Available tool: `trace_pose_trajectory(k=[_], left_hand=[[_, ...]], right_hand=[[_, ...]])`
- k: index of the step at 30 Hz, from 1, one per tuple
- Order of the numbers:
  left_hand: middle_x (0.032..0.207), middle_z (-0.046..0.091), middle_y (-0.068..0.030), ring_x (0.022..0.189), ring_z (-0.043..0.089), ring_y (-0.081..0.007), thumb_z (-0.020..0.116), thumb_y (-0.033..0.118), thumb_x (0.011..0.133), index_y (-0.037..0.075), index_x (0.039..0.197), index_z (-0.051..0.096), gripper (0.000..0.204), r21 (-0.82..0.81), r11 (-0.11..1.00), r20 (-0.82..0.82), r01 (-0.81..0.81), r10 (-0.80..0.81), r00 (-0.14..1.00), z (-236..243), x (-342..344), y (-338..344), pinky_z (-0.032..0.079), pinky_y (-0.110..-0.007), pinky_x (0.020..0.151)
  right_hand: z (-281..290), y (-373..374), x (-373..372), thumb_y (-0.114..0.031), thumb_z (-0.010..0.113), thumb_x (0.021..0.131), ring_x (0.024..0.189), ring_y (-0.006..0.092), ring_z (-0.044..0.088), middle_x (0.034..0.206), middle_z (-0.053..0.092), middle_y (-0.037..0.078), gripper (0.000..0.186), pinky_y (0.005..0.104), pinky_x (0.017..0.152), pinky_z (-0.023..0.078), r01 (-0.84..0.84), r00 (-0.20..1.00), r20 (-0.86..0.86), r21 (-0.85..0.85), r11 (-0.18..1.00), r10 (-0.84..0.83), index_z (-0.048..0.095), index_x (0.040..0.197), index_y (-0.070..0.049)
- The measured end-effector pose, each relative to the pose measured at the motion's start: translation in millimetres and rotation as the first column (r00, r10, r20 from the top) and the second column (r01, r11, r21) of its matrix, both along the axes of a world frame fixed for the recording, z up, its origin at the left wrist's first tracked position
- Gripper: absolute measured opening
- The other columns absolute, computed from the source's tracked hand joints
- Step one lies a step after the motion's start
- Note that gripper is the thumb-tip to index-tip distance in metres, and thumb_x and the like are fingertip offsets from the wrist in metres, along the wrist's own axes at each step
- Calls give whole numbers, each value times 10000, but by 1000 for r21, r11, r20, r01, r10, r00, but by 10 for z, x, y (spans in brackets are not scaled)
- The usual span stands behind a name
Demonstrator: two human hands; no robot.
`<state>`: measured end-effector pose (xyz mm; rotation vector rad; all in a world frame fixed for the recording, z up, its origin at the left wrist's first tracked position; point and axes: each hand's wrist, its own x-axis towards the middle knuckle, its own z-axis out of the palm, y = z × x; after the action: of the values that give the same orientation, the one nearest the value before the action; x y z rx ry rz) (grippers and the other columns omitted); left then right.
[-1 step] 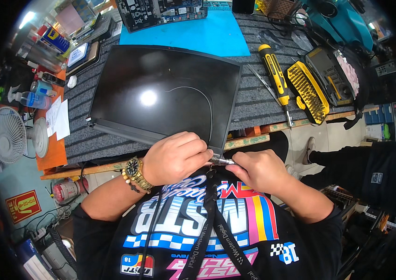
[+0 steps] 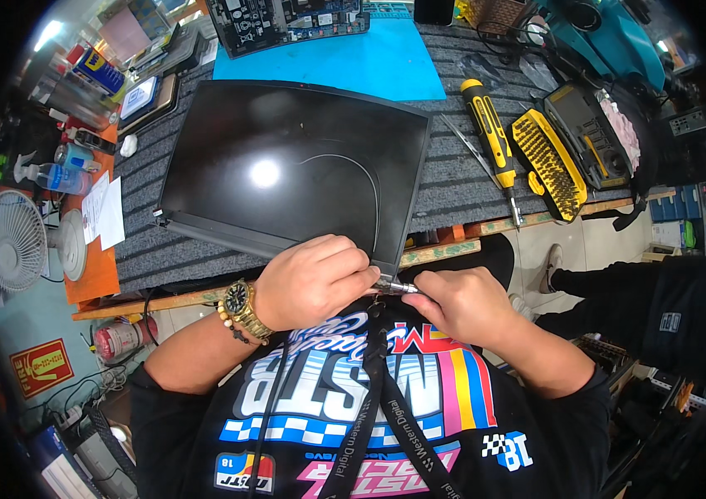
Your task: The person separates the screen assembly from a laptop base and uses a screwdriver to remove internal components from the hinge area.
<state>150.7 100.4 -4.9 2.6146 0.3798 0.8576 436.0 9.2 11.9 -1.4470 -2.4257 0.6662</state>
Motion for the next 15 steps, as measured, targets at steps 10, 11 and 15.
trace_pose_trajectory(k=[10, 11, 15], left_hand=[[951, 665, -54, 875, 676, -247, 866, 137, 842, 13, 1060, 786, 263, 14, 1000, 23, -11, 11, 1000, 4, 17, -7, 576, -381, 762], [953, 665, -52, 876, 676, -247, 866, 136, 843, 15, 1061, 786, 262, 18, 1000, 20, -14, 14, 1000, 6, 13, -8, 576, -380, 763], [951, 665, -50, 875, 676, -243, 866, 133, 843, 17, 1057, 786, 257, 19, 1000, 19, -14, 14, 1000, 15, 11, -12, 577, -379, 762]], right_hand=[[75, 70, 26, -348, 753, 1094, 699, 381, 760, 809, 773, 156, 301, 495, 605, 591, 4, 1000, 6, -86, 996, -4, 716, 967, -78], [80, 98, 49, -335, 737, 1106, 706, 390, 757, 817, 774, 179, 285, 493, 604, 589, -8, 999, -36, -164, 986, 2, 731, 993, -73], [4, 214, 200, -344, 684, 1158, 610, 300, 710, 748, 729, 123, 300, 436, 557, 542, -89, 918, -385, -433, 897, -96, 756, 1044, -76]])
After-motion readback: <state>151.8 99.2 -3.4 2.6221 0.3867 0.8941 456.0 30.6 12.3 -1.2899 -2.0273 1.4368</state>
